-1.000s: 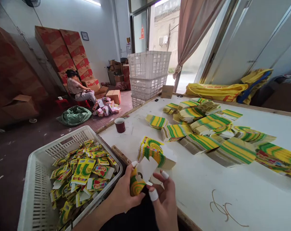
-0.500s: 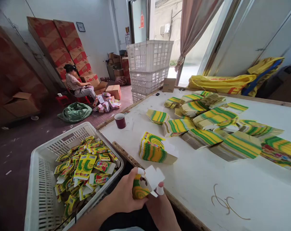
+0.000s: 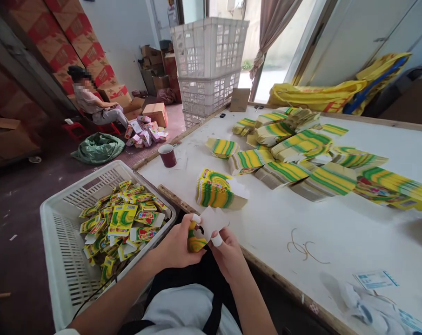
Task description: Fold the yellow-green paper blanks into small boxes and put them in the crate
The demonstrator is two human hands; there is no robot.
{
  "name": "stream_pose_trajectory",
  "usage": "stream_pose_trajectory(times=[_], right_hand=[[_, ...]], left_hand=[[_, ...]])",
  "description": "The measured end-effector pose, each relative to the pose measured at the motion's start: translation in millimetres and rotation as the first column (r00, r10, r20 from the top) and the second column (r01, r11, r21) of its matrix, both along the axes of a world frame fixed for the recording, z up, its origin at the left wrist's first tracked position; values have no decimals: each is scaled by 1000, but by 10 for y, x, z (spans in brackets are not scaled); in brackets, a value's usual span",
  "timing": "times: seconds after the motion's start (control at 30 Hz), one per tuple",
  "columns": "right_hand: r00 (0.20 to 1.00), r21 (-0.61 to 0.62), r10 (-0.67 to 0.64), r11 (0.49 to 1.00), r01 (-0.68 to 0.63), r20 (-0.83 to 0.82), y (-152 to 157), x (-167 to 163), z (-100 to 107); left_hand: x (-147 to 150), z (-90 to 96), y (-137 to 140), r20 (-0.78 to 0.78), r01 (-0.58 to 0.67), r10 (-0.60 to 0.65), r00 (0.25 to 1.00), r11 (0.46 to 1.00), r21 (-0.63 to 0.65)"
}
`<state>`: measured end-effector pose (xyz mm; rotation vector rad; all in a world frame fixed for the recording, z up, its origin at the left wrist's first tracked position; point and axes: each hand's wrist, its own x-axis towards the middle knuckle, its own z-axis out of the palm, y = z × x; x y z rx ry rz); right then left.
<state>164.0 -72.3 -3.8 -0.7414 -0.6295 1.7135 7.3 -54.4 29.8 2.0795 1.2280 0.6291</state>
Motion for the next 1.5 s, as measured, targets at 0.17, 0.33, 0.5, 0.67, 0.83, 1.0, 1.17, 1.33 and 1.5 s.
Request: stream_pose_trajectory(times=[0.17,0.33,0.5,0.67,0.83,1.0,1.17,1.33,1.5], right_hand=[[970,-15,37,999,-35,239,69,-58,39],[930,12,66,997,-75,361,97,-81,-11],[758,266,-92,958,-110,646,-11,-114,-81],[641,408,-228,901,-145,733,-61,-118,-235],[556,466,-373,884,-29,743,4,16,-319],[475,561,-408,792,-241,780,-3,127,-225],[511,525,-300,762,-380,806,68,301,-77],[555,528,-302,791,-307,775,98,243,-38],[591,526,-306,815,-242,746,114,81,-85]], left_hand=[[-17,-35,28,-152,27,-22,988,999,27],[-7,-30,47,-189,64,-71,979,997,-44],[-8,-133,82,-124,107,-128,984,981,-163],[-7,-210,63,-76,61,-69,995,993,-103],[-18,-59,77,-168,-48,52,984,998,28],[-139,67,114,-58,-28,31,998,998,57],[-224,123,106,3,-30,30,1000,998,-59],[-184,162,107,-8,-62,62,998,998,8],[-227,157,129,-26,-119,120,992,992,29]])
